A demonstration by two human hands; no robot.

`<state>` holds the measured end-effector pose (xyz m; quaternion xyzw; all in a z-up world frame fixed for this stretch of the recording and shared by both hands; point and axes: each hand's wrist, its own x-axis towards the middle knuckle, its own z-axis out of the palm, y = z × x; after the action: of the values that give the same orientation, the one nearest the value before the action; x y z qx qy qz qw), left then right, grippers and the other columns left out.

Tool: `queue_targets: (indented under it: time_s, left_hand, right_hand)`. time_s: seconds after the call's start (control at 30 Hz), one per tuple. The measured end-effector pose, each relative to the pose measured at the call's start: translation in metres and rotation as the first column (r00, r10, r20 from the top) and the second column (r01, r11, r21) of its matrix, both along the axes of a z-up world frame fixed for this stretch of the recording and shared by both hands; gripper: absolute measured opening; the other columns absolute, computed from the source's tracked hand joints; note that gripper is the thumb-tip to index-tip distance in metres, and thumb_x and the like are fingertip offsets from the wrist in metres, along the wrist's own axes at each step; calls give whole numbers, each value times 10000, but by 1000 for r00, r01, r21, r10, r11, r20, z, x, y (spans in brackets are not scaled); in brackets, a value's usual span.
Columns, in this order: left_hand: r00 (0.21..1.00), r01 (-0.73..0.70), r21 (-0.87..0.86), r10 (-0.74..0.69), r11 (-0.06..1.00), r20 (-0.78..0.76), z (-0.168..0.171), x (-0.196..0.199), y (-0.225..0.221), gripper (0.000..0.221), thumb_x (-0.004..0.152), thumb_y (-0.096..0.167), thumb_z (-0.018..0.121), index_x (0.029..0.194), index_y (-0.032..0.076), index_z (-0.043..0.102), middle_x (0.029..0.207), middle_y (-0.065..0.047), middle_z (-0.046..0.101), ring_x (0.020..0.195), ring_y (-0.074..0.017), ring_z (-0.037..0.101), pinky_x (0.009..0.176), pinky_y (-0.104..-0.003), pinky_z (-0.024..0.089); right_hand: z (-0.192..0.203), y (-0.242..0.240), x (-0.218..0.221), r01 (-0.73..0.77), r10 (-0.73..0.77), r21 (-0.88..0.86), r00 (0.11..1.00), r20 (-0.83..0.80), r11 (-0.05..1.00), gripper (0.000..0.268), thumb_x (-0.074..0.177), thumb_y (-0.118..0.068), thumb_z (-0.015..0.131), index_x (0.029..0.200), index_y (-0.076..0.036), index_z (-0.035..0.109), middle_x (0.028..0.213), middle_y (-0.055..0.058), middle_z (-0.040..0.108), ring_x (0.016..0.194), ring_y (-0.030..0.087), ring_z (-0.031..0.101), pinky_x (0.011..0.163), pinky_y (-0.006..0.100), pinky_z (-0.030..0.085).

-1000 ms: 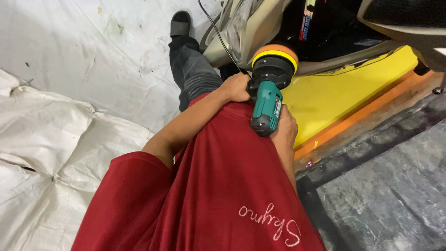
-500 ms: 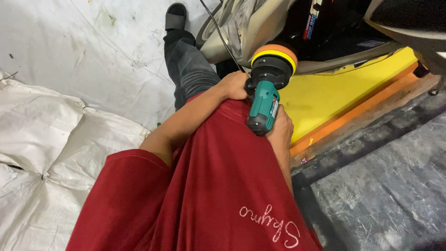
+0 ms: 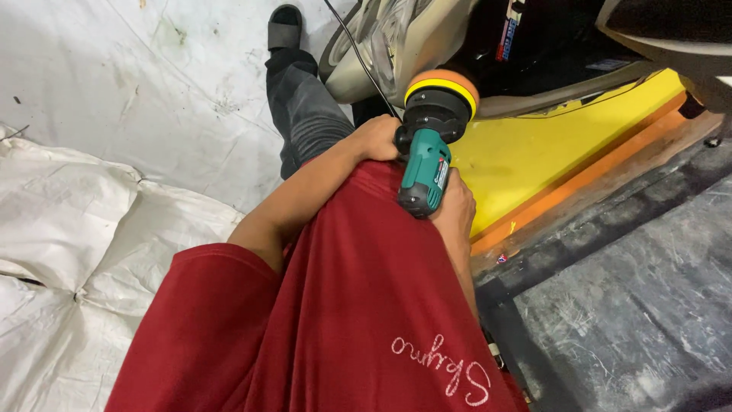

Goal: The person uses a green electric polisher with a yellow pad to polish the front bodywork of a beige scooter. They move the tool across the front panel and side fairings in a continuous motion.

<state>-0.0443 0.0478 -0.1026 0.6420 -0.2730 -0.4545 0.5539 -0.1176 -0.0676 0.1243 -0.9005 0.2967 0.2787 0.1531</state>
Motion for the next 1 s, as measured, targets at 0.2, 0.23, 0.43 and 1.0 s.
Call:
queue_targets:
  time_s: [0.2,0.23,0.43,1.0]
  left_hand:
    - [999,-10,-17,9,1000,-30,0,1,2,219,666,206,734,779,20,722,800,-234,698,799,-413,708,690,-484,545]
    - [999,-9,-19,8,1000,-32,-1,0,1,219,666,206,734,779,20,722,800,-234,698,799,-413,708,690,-484,545]
    - [994,62,-33,-64,998,-88,-4,0,-1,200,673,187,731,791,26,732,813,-232,710,796,-409,714,699,-472,548]
    - [985,142,-68,-147,988,-88,-18,-9,-4,212,648,167,746,807,29,728,826,-214,724,813,-379,725,711,-457,552]
  right_hand:
    - [7,5,6,20,-20,5,1000,-10,1000,358,849,-270,719,1057,-18,572,995,289,700,960,528,639,795,590,494]
    - [5,3,4,21,-21,3,1000,-11,1000,358,849,-270,719,1057,-18,572,995,289,700,960,528,639,795,590,494]
    - [2,4,3,21,-22,-20,999,-34,1000,386,858,-316,731,1056,-21,579,1001,281,708,952,517,654,791,592,497]
    - [7,12,8,34,-39,-43,992,-121,998,423,819,-317,756,1056,-21,568,1003,283,706,961,526,645,799,612,483]
